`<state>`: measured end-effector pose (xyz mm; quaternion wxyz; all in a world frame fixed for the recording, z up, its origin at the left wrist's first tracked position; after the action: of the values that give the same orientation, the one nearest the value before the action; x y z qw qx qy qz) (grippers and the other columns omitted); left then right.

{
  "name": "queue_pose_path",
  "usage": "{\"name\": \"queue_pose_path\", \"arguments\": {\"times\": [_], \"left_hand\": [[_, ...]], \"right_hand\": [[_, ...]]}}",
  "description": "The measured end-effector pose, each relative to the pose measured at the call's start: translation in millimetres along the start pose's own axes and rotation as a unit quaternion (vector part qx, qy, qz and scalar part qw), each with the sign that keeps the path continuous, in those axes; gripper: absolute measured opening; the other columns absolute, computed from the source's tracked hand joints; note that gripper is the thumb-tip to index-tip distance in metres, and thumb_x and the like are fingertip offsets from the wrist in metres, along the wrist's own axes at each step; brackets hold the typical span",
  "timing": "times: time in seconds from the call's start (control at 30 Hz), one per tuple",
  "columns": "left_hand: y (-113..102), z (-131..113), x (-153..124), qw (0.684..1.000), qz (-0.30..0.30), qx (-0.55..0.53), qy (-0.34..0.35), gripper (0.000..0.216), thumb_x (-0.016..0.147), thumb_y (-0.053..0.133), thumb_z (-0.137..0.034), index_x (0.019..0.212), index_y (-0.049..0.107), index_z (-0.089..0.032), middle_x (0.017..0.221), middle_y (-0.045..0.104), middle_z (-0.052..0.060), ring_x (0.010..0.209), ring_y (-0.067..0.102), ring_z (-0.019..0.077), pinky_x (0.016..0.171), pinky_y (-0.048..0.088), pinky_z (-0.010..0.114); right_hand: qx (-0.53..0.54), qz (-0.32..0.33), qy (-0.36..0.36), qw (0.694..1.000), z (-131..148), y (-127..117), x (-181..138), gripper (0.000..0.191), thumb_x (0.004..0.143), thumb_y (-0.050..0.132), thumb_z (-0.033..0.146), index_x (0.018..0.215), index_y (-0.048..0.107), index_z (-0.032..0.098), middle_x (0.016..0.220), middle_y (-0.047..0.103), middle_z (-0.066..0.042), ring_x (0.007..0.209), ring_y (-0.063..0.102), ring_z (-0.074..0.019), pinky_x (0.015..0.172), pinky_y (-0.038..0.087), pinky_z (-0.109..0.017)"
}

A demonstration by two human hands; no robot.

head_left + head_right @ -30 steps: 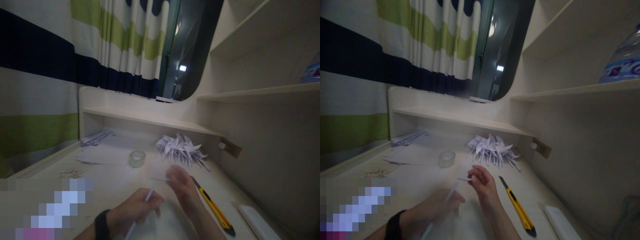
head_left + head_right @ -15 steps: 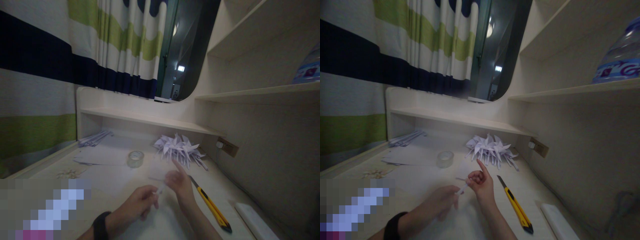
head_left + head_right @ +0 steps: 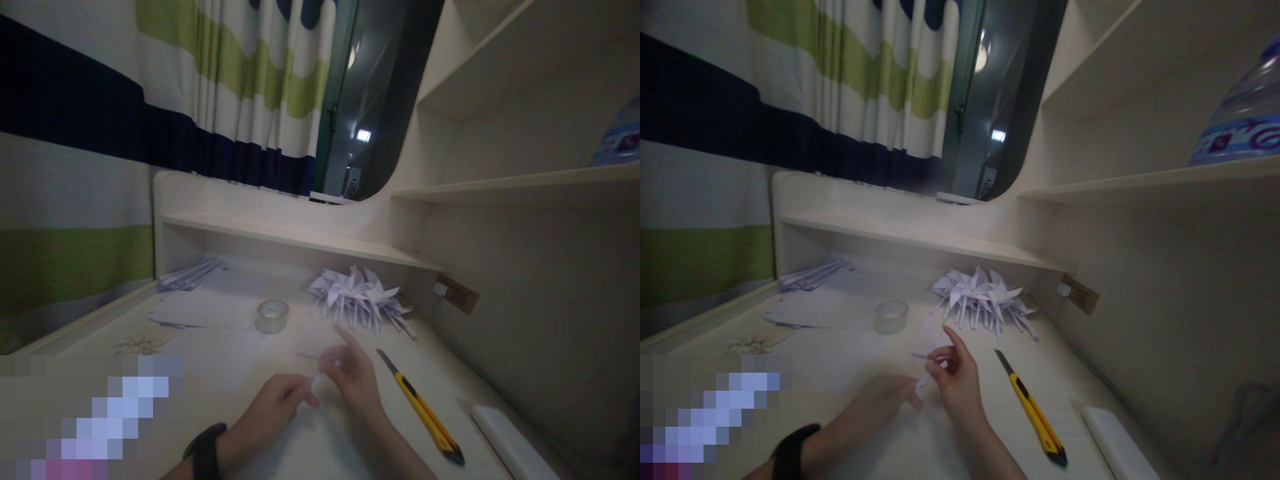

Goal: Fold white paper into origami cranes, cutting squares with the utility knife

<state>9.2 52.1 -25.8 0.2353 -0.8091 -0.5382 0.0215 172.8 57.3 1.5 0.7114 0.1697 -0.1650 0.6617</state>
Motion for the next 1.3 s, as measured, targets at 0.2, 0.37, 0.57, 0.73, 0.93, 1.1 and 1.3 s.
{"name": "queue_pose_path", "arguments": {"times": [0.2, 0.37, 0.57, 0.73, 0.93, 1.1, 1.3], "left_hand": [[-2.3, -2.4, 0.8, 0.998, -0.002, -0.036, -0.042, 0.048, 0.086, 0.047, -0.050, 0.081, 0.075, -0.011, 0.054, 0.058, 0.002, 0.044, 0.041, 0.0113, 0.048, 0.032, 0.023], [-9.2, -4.8, 1.4, 0.999, -0.029, -0.023, -0.009, 0.035, 0.083, 0.056, -0.044, 0.087, 0.076, -0.016, 0.076, 0.072, 0.006, 0.062, 0.059, 0.0175, 0.055, 0.041, 0.023], [-14.0, -10.1, -2.1, 0.999, -0.027, -0.018, 0.022, 0.028, 0.084, 0.057, -0.038, 0.094, 0.077, -0.020, 0.091, 0.075, 0.005, 0.083, 0.066, 0.0239, 0.073, 0.047, 0.028], [-13.6, -7.6, -1.5, 0.998, -0.052, 0.010, 0.021, 0.029, 0.085, 0.055, -0.037, 0.081, 0.077, -0.019, 0.082, 0.075, 0.005, 0.076, 0.066, 0.0227, 0.069, 0.047, 0.026], [-13.9, -6.0, -0.6, 0.997, -0.074, 0.010, 0.005, 0.029, 0.083, 0.055, -0.038, 0.077, 0.077, -0.018, 0.079, 0.075, 0.006, 0.074, 0.066, 0.0225, 0.069, 0.047, 0.026], [-14.3, -8.3, -0.3, 0.997, -0.072, -0.002, -0.008, 0.031, 0.080, 0.056, -0.040, 0.075, 0.076, -0.017, 0.077, 0.075, 0.006, 0.074, 0.065, 0.0226, 0.068, 0.047, 0.027], [-12.0, -4.3, 2.2, 0.994, -0.073, -0.046, -0.063, 0.031, 0.075, 0.060, -0.041, 0.073, 0.075, -0.014, 0.066, 0.069, 0.005, 0.053, 0.055, 0.0143, 0.051, 0.039, 0.023]], "right_hand": [[-0.007, -0.020, 0.036, 0.999, 4.1, 1.2, -0.7, 0.062, 0.063, 0.072, 0.020, 0.123, 0.056, 0.020, 0.065, 0.062, 0.004, 0.054, 0.058, -0.0141, 0.051, 0.050, -0.026], [-0.022, -0.040, 0.035, 0.998, 4.7, -1.6, 0.4, 0.061, 0.063, 0.069, 0.020, 0.122, 0.056, 0.018, 0.065, 0.062, 0.003, 0.058, 0.059, -0.0154, 0.056, 0.051, -0.028], [-0.025, -0.029, 0.048, 0.998, -2.7, -1.0, -0.9, 0.061, 0.066, 0.069, 0.023, 0.125, 0.053, 0.017, 0.067, 0.062, 0.003, 0.058, 0.059, -0.0151, 0.057, 0.051, -0.028], [-0.048, -0.020, 0.057, 0.997, -4.9, 0.0, -2.4, 0.057, 0.066, 0.069, 0.021, 0.121, 0.056, 0.019, 0.068, 0.061, 0.004, 0.049, 0.053, -0.0110, 0.049, 0.047, -0.024], [-0.042, -0.017, 0.048, 0.998, -1.0, 2.6, -2.7, 0.058, 0.061, 0.070, 0.018, 0.118, 0.059, 0.019, 0.062, 0.062, 0.004, 0.053, 0.055, -0.0132, 0.050, 0.047, -0.024], [-0.071, 0.014, 0.058, 0.996, 0.6, 3.5, -3.8, 0.063, 0.056, 0.073, 0.016, 0.118, 0.060, 0.021, 0.065, 0.067, 0.002, 0.051, 0.056, -0.0134, 0.048, 0.045, -0.022], [-0.076, 0.006, 0.062, 0.995, 2.1, 2.8, -3.5, 0.059, 0.057, 0.076, 0.019, 0.114, 0.063, 0.021, 0.062, 0.067, 0.003, 0.047, 0.052, -0.0117, 0.046, 0.043, -0.022]]}}
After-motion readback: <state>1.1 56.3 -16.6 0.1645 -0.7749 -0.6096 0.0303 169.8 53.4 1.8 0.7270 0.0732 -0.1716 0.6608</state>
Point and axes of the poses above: each hand's wrist, its own x-axis towards the middle knuckle, its own y-axis out of the palm, z = x × y, the point moved 1 cm from there along x, towards the middle knuckle
